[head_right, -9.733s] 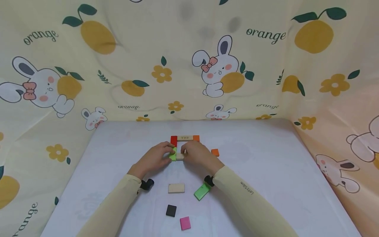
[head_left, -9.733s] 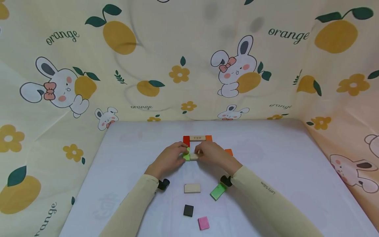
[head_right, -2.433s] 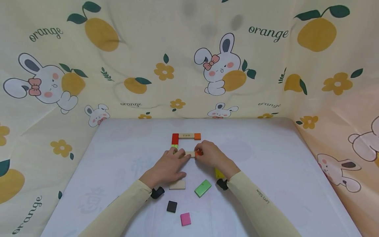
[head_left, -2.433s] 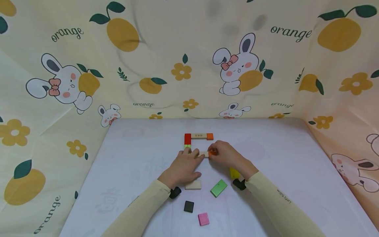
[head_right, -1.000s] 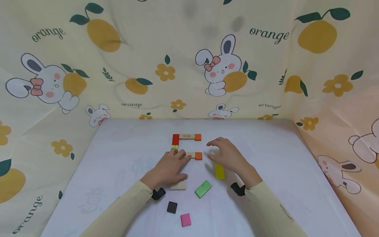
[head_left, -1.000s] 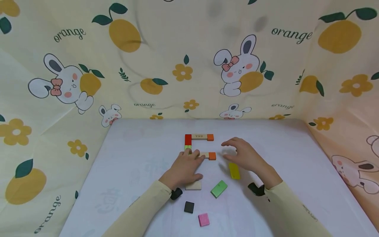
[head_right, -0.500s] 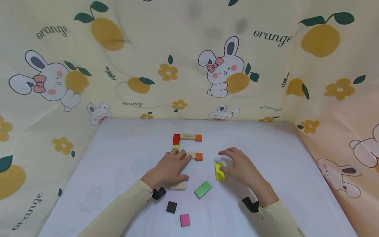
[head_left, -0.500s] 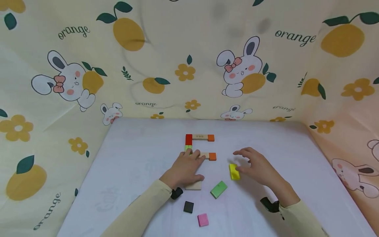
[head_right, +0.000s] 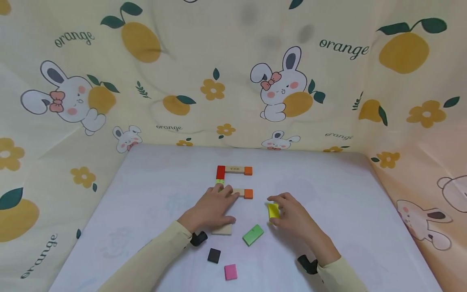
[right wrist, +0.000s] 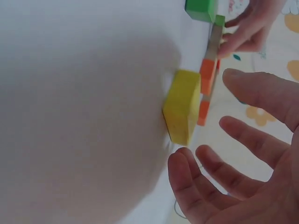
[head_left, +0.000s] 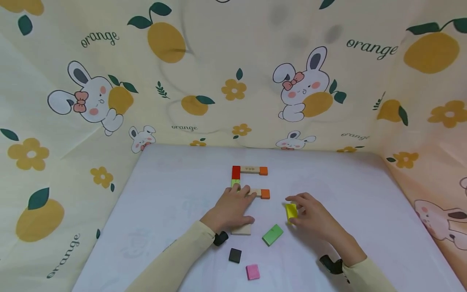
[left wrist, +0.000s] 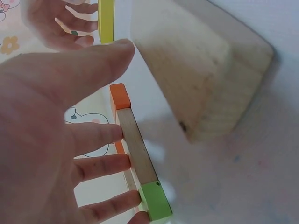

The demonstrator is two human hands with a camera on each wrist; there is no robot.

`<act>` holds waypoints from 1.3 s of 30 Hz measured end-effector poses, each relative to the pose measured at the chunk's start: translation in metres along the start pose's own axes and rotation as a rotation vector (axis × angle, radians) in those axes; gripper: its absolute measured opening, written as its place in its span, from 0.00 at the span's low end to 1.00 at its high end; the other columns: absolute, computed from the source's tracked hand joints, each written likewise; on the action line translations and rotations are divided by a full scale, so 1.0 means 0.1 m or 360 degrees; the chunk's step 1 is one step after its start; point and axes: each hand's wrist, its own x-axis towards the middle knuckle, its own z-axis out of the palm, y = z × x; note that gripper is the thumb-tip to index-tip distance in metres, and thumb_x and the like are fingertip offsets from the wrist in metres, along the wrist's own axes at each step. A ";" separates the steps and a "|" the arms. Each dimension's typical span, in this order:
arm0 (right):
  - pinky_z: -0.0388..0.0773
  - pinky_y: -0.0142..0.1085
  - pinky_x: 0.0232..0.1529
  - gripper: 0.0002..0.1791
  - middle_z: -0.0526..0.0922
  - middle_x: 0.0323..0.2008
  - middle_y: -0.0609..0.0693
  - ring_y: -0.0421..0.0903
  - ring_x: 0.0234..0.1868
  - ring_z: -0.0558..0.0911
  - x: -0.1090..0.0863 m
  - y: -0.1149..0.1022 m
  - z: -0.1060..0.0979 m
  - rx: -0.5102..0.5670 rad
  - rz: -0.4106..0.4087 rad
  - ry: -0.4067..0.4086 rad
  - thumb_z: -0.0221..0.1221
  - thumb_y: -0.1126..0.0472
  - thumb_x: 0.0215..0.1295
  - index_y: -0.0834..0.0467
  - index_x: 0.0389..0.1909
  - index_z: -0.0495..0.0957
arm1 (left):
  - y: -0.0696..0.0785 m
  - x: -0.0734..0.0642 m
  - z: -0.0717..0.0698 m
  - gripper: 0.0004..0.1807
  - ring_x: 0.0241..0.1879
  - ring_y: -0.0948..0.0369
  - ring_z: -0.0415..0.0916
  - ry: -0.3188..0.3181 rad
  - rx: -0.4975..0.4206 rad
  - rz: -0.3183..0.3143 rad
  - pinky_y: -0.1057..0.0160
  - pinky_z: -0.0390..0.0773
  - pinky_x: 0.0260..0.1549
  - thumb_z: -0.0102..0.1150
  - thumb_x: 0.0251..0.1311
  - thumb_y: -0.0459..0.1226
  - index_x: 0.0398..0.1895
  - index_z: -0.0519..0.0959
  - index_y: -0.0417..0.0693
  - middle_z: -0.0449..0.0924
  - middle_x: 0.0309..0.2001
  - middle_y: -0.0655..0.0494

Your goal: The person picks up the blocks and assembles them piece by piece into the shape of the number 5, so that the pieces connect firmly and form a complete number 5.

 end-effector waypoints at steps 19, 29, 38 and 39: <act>0.85 0.42 0.46 0.31 0.78 0.60 0.58 0.51 0.47 0.79 -0.02 0.04 0.15 -0.0110 0.0049 0.0033 0.80 0.66 0.56 0.56 0.62 0.85 | 0.00 0.02 0.06 0.41 0.71 0.48 0.66 0.0026 0.0026 -0.0014 0.47 0.73 0.68 0.67 0.70 0.60 0.82 0.71 0.56 0.72 0.70 0.54; 0.85 0.44 0.48 0.29 0.79 0.59 0.57 0.50 0.46 0.80 -0.04 0.03 0.14 -0.0113 0.0035 0.0061 0.80 0.68 0.56 0.58 0.61 0.85 | 0.00 0.03 0.05 0.40 0.70 0.47 0.67 0.0061 0.0041 0.0016 0.47 0.74 0.66 0.67 0.70 0.59 0.81 0.72 0.56 0.74 0.68 0.54; 0.86 0.45 0.48 0.32 0.79 0.59 0.59 0.49 0.44 0.81 -0.03 0.04 0.17 -0.0143 0.0020 0.0072 0.80 0.69 0.54 0.63 0.62 0.84 | 0.01 0.02 0.06 0.40 0.70 0.47 0.67 0.0055 0.0036 0.0005 0.47 0.74 0.66 0.67 0.70 0.60 0.81 0.72 0.56 0.73 0.69 0.54; 0.86 0.46 0.48 0.32 0.79 0.59 0.60 0.49 0.44 0.81 -0.03 0.04 0.17 -0.0139 0.0022 0.0072 0.81 0.69 0.54 0.63 0.62 0.84 | 0.01 0.01 0.06 0.40 0.70 0.47 0.67 0.0054 0.0033 0.0005 0.46 0.74 0.66 0.67 0.71 0.59 0.81 0.72 0.56 0.73 0.69 0.54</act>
